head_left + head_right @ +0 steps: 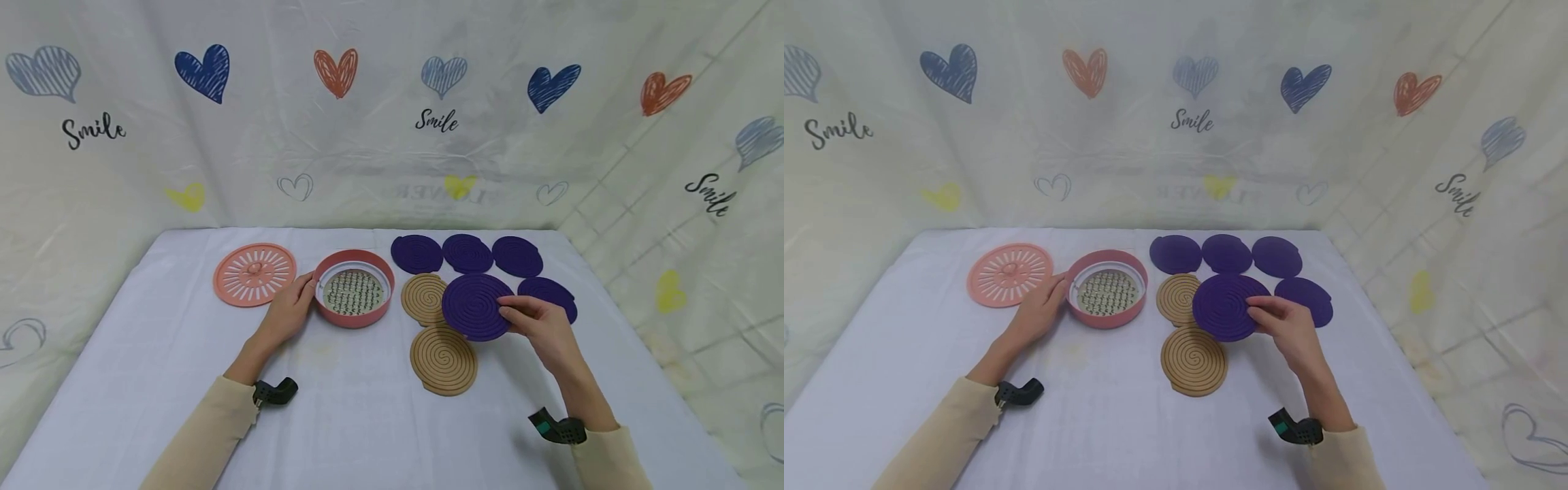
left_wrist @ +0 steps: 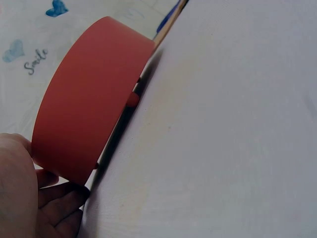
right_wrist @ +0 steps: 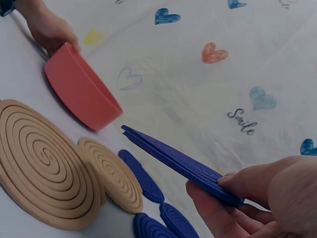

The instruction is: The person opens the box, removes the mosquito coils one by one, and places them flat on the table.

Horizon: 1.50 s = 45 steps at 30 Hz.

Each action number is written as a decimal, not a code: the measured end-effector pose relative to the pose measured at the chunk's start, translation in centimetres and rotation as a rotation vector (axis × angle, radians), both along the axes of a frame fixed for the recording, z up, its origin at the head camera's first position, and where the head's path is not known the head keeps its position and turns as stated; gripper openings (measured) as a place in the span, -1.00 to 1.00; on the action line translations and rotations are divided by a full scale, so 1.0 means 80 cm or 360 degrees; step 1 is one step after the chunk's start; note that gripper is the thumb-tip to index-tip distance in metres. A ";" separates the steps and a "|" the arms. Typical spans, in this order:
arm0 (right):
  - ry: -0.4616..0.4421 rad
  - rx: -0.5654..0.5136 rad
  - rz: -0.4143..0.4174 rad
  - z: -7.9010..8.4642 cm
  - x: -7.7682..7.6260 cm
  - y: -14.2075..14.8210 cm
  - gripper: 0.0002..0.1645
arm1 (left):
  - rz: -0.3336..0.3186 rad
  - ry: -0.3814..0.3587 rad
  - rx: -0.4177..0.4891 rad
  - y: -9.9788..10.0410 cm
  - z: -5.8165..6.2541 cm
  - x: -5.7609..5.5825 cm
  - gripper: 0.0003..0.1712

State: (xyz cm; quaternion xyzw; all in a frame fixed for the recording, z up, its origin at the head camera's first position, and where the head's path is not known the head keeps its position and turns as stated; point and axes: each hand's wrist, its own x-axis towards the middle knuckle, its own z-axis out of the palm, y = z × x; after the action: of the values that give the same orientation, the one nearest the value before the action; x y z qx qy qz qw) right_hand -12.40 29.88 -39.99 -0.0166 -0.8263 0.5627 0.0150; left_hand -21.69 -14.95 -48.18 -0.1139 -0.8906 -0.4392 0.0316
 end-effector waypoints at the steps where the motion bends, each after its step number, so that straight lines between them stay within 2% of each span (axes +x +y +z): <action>1: -0.0007 0.0004 -0.0009 -0.002 0.002 0.003 -0.49 | 0.0000 0.0001 0.0000 0.000 0.000 0.000 -0.36; 13: -0.0077 0.0040 -0.0101 -0.016 0.025 0.030 -0.49 | 0.0009 0.0009 -0.0013 0.001 0.002 0.000 -0.37; 17: -0.0088 -0.0056 -0.0122 -0.023 0.033 0.037 -0.53 | 0.0012 0.0002 -0.0012 0.001 0.002 0.001 -0.37; 24: -0.0122 -0.0093 -0.0169 -0.033 0.048 0.046 -0.55 | 0.0006 0.0004 -0.0009 0.001 0.003 0.003 -0.39; 30: -0.0125 -0.0214 -0.0209 -0.040 0.057 0.052 -0.64 | 0.0000 -0.0009 -0.0010 0.000 0.003 0.002 -0.36; 39: -0.0140 -0.0282 -0.0231 -0.049 0.068 0.061 -0.69 | 0.0002 -0.0004 -0.0026 0.000 0.003 0.001 -0.36; 45: -0.0165 -0.0244 -0.0264 -0.056 0.074 0.062 -0.72 | -0.0001 -0.0008 -0.0014 0.001 0.001 0.001 -0.37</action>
State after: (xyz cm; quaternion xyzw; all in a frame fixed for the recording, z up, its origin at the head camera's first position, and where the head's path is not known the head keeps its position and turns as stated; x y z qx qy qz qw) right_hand -6.49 34.81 -44.45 -0.1151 -0.7763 0.6195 0.0174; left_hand -21.61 -14.90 -48.07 -0.1133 -0.8926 -0.4354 0.0288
